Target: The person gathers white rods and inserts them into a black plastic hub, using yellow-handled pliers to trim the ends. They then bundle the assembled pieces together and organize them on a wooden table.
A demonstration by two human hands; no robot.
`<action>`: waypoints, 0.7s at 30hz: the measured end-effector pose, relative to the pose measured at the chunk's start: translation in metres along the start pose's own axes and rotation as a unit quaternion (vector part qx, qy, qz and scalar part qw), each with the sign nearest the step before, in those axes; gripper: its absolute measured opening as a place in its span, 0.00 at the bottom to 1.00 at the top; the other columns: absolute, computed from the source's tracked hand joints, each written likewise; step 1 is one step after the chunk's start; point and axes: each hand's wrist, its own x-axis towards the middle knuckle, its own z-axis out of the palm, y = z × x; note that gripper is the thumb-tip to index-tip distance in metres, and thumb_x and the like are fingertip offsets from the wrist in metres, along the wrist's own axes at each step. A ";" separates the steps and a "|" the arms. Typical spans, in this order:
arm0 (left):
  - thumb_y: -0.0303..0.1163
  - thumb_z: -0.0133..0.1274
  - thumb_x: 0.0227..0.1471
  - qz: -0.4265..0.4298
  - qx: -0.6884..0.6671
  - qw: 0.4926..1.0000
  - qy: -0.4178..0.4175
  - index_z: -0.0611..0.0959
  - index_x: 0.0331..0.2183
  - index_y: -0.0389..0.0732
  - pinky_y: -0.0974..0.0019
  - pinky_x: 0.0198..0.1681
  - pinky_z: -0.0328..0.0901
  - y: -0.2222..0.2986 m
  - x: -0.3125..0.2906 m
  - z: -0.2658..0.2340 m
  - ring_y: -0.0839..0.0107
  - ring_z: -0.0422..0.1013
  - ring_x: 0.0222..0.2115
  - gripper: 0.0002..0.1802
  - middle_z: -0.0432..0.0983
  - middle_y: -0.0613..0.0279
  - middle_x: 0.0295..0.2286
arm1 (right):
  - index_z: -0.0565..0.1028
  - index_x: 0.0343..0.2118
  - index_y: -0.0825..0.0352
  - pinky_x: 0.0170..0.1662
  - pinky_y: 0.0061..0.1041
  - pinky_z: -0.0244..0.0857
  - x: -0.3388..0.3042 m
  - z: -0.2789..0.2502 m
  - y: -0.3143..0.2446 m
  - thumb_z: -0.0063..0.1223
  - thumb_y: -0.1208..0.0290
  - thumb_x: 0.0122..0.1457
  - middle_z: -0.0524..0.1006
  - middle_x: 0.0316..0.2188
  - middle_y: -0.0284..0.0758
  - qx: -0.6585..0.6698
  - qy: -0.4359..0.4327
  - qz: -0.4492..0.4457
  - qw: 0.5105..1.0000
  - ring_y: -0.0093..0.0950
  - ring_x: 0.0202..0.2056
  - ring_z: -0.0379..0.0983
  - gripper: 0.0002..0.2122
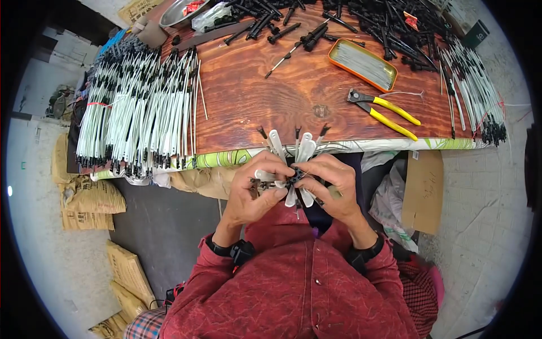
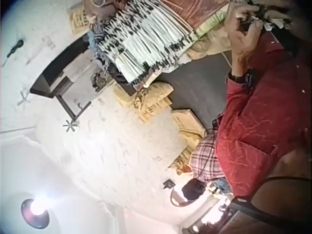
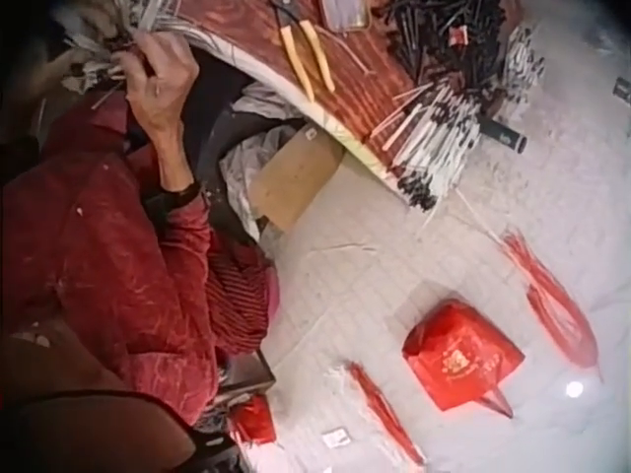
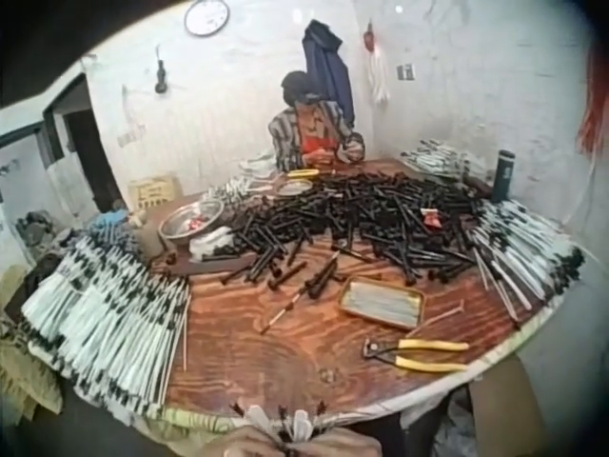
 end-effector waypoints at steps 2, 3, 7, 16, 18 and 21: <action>0.32 0.69 0.41 0.045 0.031 0.998 -0.014 0.82 0.35 0.39 0.68 0.39 0.65 -0.003 0.001 0.001 0.71 0.70 0.33 0.18 0.74 0.60 0.33 | 0.82 0.38 0.70 0.34 0.26 0.67 -0.001 -0.001 0.000 0.66 0.79 0.45 0.79 0.28 0.37 -0.003 -0.001 -0.010 1.000 0.31 0.29 0.75 0.14; 0.32 0.69 0.41 0.046 0.031 0.998 -0.015 0.82 0.35 0.39 0.68 0.39 0.65 -0.004 0.002 0.002 0.71 0.70 0.33 0.18 0.74 0.60 0.33 | 0.82 0.38 0.70 0.34 0.26 0.67 0.000 0.000 0.000 0.66 0.79 0.45 0.80 0.28 0.37 -0.004 -0.003 -0.022 1.000 0.30 0.29 0.75 0.14; 0.29 0.69 0.42 0.039 0.051 0.997 0.051 0.82 0.36 0.39 0.69 0.36 0.64 0.002 -0.002 0.019 0.73 0.69 0.32 0.17 0.73 0.63 0.31 | 0.82 0.38 0.70 0.33 0.27 0.68 -0.005 -0.002 -0.004 0.67 0.79 0.45 0.80 0.28 0.38 -0.013 -0.001 -0.033 0.999 0.32 0.29 0.76 0.14; 0.25 0.70 0.39 -0.023 0.169 0.985 -0.022 0.83 0.35 0.41 0.73 0.31 0.58 0.015 0.011 0.013 0.78 0.64 0.30 0.17 0.70 0.68 0.31 | 0.81 0.36 0.70 0.32 0.28 0.70 -0.005 -0.006 -0.009 0.66 0.80 0.47 0.81 0.29 0.39 -0.006 -0.012 -0.002 1.000 0.33 0.30 0.78 0.12; 0.24 0.70 0.38 -0.009 0.175 0.984 -0.029 0.84 0.33 0.41 0.73 0.32 0.59 0.012 0.012 0.012 0.77 0.64 0.29 0.16 0.70 0.67 0.31 | 0.81 0.37 0.71 0.33 0.27 0.70 -0.006 -0.008 -0.013 0.65 0.81 0.48 0.81 0.29 0.39 -0.007 -0.012 0.005 1.000 0.32 0.30 0.78 0.12; 0.24 0.69 0.40 0.007 0.186 0.982 -0.026 0.84 0.35 0.40 0.72 0.34 0.61 0.010 0.011 0.012 0.76 0.67 0.31 0.16 0.72 0.66 0.32 | 0.80 0.39 0.72 0.35 0.25 0.71 -0.011 -0.009 -0.018 0.64 0.82 0.49 0.80 0.29 0.39 -0.009 -0.012 0.019 1.000 0.32 0.31 0.79 0.12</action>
